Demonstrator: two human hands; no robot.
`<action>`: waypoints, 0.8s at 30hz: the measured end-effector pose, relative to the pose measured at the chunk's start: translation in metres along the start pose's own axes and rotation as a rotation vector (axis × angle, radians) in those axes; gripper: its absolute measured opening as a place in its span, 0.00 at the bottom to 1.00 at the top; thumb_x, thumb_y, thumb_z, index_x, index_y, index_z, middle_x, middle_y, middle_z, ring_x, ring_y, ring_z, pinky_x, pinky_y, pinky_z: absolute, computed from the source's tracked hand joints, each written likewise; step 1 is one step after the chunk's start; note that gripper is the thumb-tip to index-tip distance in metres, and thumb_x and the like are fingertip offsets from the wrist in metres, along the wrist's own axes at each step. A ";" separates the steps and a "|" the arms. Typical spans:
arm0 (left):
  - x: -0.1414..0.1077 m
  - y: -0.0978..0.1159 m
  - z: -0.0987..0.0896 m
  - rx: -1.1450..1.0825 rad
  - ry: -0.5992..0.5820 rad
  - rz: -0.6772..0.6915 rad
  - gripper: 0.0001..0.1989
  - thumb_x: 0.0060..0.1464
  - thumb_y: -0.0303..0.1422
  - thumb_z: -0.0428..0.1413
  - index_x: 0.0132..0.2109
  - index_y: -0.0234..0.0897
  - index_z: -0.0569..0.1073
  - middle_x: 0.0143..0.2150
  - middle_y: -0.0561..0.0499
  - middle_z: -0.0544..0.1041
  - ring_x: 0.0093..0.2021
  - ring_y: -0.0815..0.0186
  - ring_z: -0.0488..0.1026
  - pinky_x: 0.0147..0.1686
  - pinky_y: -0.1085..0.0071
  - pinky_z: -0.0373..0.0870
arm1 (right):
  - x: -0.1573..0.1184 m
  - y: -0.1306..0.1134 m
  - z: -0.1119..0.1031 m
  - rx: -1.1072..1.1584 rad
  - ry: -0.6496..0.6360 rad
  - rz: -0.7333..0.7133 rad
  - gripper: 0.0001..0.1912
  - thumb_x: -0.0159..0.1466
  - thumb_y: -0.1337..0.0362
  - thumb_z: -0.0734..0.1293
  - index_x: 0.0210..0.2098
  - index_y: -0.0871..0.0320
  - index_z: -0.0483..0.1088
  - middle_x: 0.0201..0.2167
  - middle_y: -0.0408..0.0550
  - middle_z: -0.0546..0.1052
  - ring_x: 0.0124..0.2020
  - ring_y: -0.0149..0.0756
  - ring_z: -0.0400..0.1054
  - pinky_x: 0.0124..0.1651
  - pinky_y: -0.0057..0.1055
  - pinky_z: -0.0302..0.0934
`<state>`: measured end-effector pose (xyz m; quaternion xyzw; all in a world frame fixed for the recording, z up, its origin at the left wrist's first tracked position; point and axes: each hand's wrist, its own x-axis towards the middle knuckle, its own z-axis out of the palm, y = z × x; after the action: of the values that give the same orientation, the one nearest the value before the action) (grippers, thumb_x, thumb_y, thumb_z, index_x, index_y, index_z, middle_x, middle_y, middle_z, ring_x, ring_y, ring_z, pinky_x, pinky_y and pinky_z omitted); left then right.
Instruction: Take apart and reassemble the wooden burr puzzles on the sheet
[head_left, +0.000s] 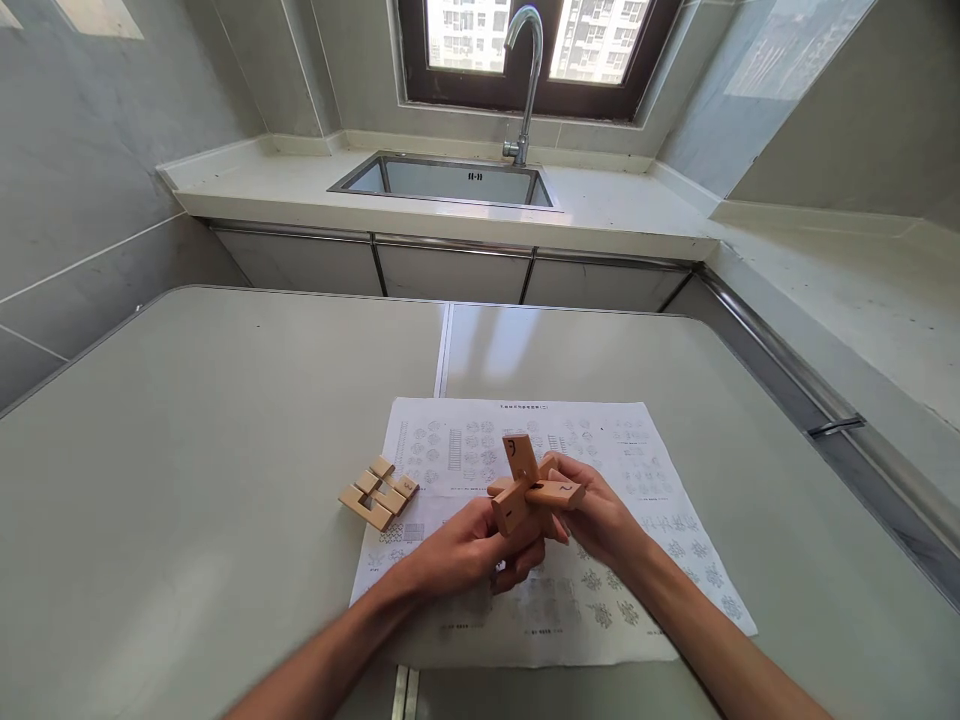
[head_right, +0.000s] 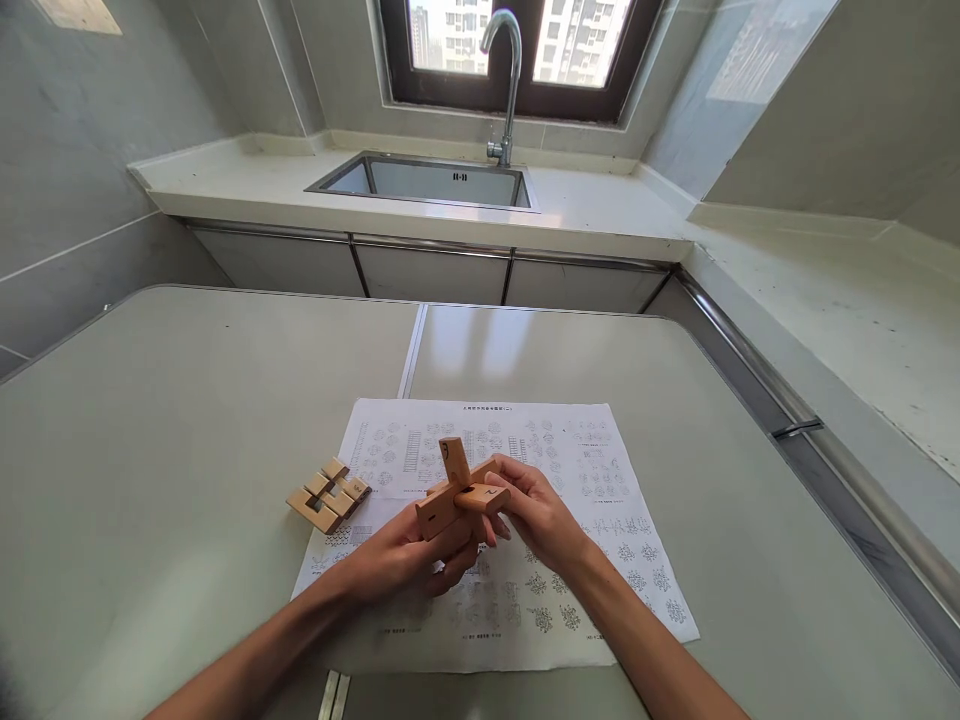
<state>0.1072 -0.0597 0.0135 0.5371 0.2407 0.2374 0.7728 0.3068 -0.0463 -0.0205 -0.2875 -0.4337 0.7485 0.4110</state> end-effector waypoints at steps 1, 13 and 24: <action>0.000 0.000 0.001 0.016 0.005 0.001 0.19 0.71 0.48 0.51 0.47 0.36 0.74 0.24 0.59 0.62 0.21 0.74 0.56 0.25 0.72 0.58 | 0.000 0.000 0.001 0.017 0.015 -0.005 0.17 0.70 0.49 0.70 0.33 0.56 0.72 0.19 0.40 0.68 0.19 0.29 0.58 0.26 0.29 0.52; 0.004 -0.010 0.005 -0.048 0.133 -0.017 0.20 0.70 0.49 0.52 0.45 0.35 0.74 0.25 0.58 0.64 0.21 0.73 0.59 0.24 0.73 0.59 | 0.003 -0.004 0.001 0.046 0.234 -0.009 0.11 0.65 0.54 0.74 0.34 0.55 0.75 0.21 0.39 0.65 0.20 0.30 0.54 0.23 0.30 0.51; 0.006 -0.013 0.004 -0.059 0.179 -0.041 0.20 0.65 0.49 0.59 0.49 0.35 0.75 0.24 0.60 0.64 0.21 0.74 0.59 0.23 0.75 0.59 | 0.010 -0.019 -0.053 -0.282 0.824 -0.314 0.20 0.66 0.47 0.74 0.31 0.55 0.69 0.24 0.38 0.66 0.23 0.28 0.57 0.25 0.27 0.54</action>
<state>0.1156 -0.0628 0.0017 0.4854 0.3128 0.2756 0.7685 0.3506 -0.0106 -0.0291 -0.5450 -0.3701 0.4340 0.6145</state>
